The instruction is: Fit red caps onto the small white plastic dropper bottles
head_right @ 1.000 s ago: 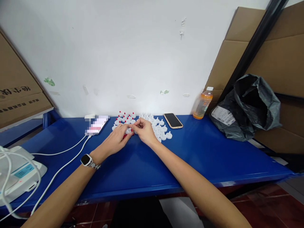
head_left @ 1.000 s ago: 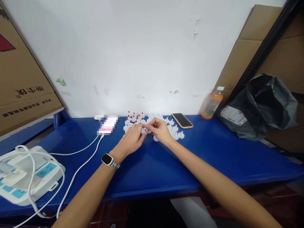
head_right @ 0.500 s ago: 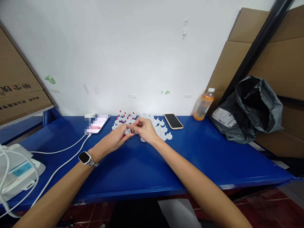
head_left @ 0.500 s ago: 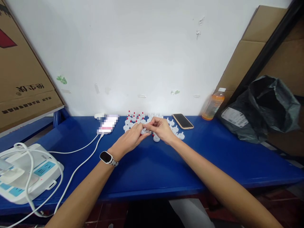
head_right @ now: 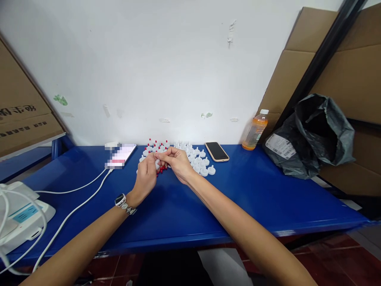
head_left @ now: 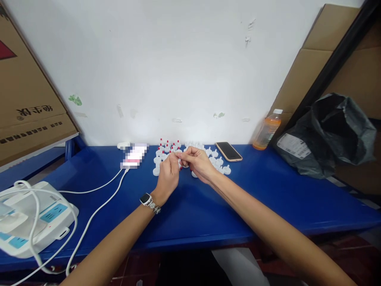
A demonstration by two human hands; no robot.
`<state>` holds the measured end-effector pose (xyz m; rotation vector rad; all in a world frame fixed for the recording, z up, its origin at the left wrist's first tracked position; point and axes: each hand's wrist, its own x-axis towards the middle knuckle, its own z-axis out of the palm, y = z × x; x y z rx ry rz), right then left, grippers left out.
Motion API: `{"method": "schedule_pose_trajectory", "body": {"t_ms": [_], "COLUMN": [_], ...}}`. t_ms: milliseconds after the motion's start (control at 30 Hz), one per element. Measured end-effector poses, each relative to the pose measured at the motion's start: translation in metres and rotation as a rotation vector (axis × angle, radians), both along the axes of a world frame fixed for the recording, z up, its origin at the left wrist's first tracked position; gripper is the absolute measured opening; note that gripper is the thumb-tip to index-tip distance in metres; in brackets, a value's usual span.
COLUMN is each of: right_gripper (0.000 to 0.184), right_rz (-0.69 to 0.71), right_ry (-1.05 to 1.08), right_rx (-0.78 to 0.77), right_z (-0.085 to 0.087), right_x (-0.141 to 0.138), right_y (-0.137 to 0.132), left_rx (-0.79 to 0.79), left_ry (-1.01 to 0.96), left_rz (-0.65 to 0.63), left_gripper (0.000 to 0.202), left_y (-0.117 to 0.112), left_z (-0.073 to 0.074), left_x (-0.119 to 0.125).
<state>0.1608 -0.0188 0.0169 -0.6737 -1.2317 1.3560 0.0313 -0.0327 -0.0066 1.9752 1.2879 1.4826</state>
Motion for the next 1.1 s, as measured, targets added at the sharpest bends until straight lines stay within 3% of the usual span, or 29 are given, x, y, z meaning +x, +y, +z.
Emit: {"method": "schedule_pose_trajectory", "body": {"t_ms": [200, 367, 533, 633, 800, 967, 1100], "right_gripper": [0.043, 0.042, 0.027, 0.008, 0.011, 0.008, 0.010], "right_rz": [0.036, -0.050, -0.350, -0.502, -0.417, -0.296, -0.280], "right_ry": [0.013, -0.110, -0.433, -0.780, -1.270, -1.371, -1.393], "right_rx": [-0.008, 0.035, 0.233, 0.338, 0.386, 0.380, 0.378], "right_z": [-0.002, -0.008, -0.005, 0.001, 0.000, -0.005, -0.001], "right_x": [0.002, 0.009, 0.031, 0.037, 0.023, 0.008, 0.008], "right_y": [0.000, 0.006, 0.055, 0.095, 0.141, 0.158, 0.150], "left_rx": [-0.206, -0.233, -0.173, -0.062, 0.005, -0.007, -0.016], "left_ry": [-0.166, -0.070, 0.080, 0.221, 0.399, 0.456, 0.493], "left_rz": [-0.108, -0.131, 0.009, 0.078, 0.088, 0.097, 0.076], "left_gripper": [0.041, 0.039, 0.038, 0.032, 0.023, 0.019, 0.020], "left_y": [0.001, 0.014, 0.025, 0.031, 0.041, 0.043, 0.041], "left_z": [0.001, -0.001, 0.005, 0.009, 0.006, 0.002, 0.002], "left_x": [0.007, -0.007, -0.034, -0.050, -0.065, -0.070, -0.069]}}
